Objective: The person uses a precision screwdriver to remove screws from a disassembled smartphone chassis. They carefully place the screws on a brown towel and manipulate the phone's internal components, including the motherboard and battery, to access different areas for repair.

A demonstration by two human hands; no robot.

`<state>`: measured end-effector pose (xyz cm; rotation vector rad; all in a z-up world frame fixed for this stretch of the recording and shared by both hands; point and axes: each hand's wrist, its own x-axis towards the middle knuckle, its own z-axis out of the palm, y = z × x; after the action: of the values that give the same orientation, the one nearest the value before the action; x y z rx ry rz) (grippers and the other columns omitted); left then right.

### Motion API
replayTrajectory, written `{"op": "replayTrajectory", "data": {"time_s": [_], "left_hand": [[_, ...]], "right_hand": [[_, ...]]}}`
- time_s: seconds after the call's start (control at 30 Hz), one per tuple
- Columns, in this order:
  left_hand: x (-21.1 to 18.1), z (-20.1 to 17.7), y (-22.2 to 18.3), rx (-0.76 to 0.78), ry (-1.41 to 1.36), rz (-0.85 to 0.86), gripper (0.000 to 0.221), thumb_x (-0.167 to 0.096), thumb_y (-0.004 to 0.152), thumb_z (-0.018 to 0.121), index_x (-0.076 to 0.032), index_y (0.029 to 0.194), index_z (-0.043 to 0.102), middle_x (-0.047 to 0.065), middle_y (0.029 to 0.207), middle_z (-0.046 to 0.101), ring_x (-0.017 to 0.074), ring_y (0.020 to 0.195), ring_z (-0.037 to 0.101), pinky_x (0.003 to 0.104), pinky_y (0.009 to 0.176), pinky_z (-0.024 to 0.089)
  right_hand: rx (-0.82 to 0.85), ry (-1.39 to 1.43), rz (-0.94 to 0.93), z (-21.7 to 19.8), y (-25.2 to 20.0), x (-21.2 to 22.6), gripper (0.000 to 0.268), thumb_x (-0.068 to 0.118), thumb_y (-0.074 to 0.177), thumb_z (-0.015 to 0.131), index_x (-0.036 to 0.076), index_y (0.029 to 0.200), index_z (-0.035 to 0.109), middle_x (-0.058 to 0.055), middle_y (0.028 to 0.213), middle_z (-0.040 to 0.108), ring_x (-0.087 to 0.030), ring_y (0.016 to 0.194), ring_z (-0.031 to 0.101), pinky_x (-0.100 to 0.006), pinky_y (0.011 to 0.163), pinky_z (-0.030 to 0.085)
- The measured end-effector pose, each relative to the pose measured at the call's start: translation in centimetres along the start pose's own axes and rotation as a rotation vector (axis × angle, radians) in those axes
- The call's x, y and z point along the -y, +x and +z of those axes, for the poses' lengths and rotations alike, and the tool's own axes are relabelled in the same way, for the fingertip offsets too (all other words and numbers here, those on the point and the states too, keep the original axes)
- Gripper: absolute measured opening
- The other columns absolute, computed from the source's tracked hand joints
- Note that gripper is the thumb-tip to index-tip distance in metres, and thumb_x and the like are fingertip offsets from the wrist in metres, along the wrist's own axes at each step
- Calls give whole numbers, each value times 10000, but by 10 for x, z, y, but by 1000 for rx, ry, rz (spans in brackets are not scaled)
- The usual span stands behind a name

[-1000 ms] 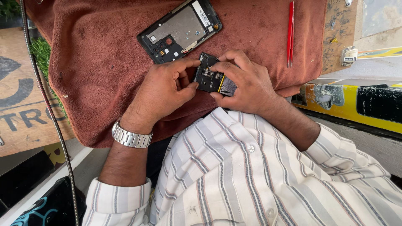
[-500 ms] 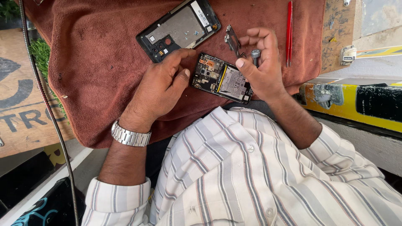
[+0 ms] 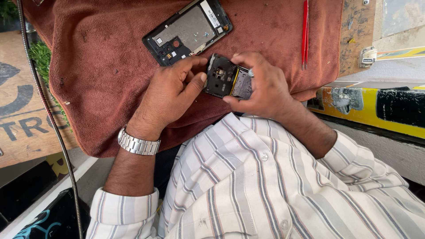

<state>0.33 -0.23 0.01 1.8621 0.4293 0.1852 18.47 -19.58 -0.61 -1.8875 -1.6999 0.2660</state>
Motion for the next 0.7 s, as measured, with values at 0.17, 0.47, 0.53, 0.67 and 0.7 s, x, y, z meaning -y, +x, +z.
{"op": "replayTrajectory", "data": {"time_s": [0.17,0.47,0.53,0.67,0.7], "left_hand": [[-4,6,4,-29,141,35,347,-155,895,776,-37,1213,704,107,760,720,209,649,708,342,597,555],[-6,4,3,-18,115,-17,339,-189,929,738,-44,1233,706,121,781,728,230,668,721,358,610,564],[-5,3,2,-30,86,-1,308,-204,975,707,-39,1235,705,124,834,739,231,726,739,352,645,576],[-1,5,-1,-52,53,82,251,-216,1067,649,-39,1234,707,121,955,766,219,843,771,333,712,600],[0,5,-1,-49,58,82,247,-220,1074,642,-43,1235,707,120,957,768,217,844,772,331,710,599]], "right_hand": [[45,-32,26,-5,7,11,821,291,795,925,8,1398,446,-196,1291,611,-343,1172,690,-431,964,610],[32,-2,47,-3,1,3,862,300,804,912,27,1428,384,-182,1274,611,-298,1161,683,-405,939,611],[-32,199,153,0,-5,-8,847,295,847,887,36,1443,344,-174,1288,601,-210,1103,676,-323,816,595],[-166,768,431,3,-12,-38,792,307,910,867,52,1423,321,-171,1303,630,-27,799,624,-162,579,530],[-200,873,442,3,-12,-43,788,317,915,875,56,1411,320,-170,1286,649,4,699,605,-139,567,523]]}}
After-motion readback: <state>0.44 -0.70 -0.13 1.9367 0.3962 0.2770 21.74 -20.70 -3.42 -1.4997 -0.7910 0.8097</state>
